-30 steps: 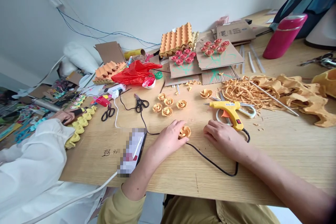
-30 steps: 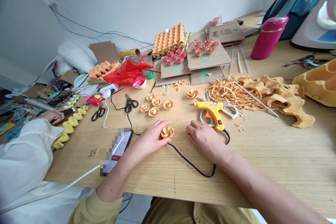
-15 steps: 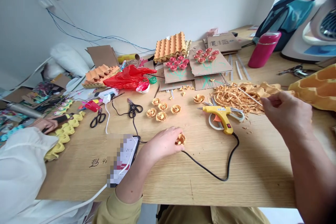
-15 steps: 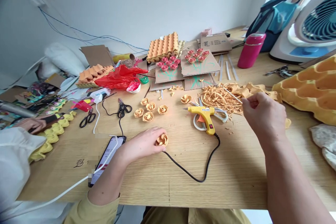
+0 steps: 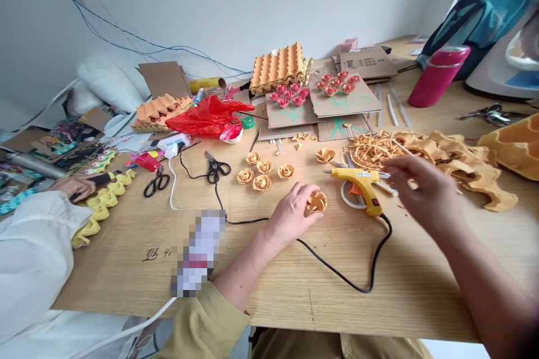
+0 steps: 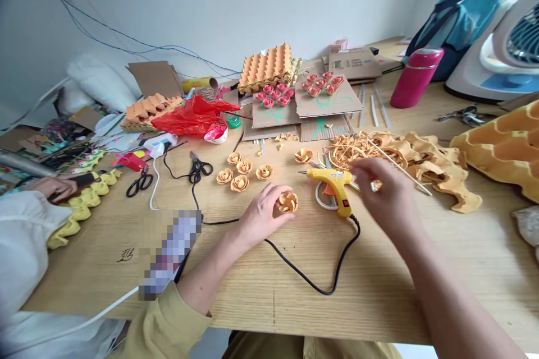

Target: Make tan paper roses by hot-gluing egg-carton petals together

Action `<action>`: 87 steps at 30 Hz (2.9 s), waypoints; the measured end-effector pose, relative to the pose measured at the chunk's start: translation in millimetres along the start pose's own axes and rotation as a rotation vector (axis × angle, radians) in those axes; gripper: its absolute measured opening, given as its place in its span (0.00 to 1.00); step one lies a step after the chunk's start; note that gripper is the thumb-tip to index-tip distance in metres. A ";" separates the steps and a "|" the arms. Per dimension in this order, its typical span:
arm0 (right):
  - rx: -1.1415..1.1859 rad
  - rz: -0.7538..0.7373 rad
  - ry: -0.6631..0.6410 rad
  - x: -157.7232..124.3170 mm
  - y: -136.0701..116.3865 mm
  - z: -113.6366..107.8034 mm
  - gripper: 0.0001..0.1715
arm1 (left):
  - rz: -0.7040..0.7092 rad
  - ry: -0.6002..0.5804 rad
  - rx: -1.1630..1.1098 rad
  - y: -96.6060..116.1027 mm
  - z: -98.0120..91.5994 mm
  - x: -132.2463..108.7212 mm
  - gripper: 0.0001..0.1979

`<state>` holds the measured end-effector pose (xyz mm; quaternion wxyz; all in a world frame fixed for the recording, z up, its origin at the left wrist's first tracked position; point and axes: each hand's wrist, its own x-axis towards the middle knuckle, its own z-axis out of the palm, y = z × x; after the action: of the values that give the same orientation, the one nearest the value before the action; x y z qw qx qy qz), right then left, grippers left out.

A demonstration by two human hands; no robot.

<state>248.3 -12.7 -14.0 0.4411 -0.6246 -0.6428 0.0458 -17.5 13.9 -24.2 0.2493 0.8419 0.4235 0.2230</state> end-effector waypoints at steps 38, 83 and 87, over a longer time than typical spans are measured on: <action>0.037 -0.050 -0.271 -23.2 -34.8 36.1 0.06 | -0.231 0.191 0.235 -15.2 -7.9 -8.6 0.27; -0.279 0.158 -0.256 -8.0 11.6 21.5 0.17 | -0.105 0.110 -1.068 7.8 23.8 -10.8 0.24; -0.161 0.071 -0.223 -8.6 -10.9 12.4 0.11 | -0.137 0.134 -1.139 10.9 24.3 -10.4 0.23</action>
<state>230.8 -16.2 -19.2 0.3137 -0.6712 -0.6670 0.0786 -2.3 -6.0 -38.1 0.6498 0.5297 0.3049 0.4518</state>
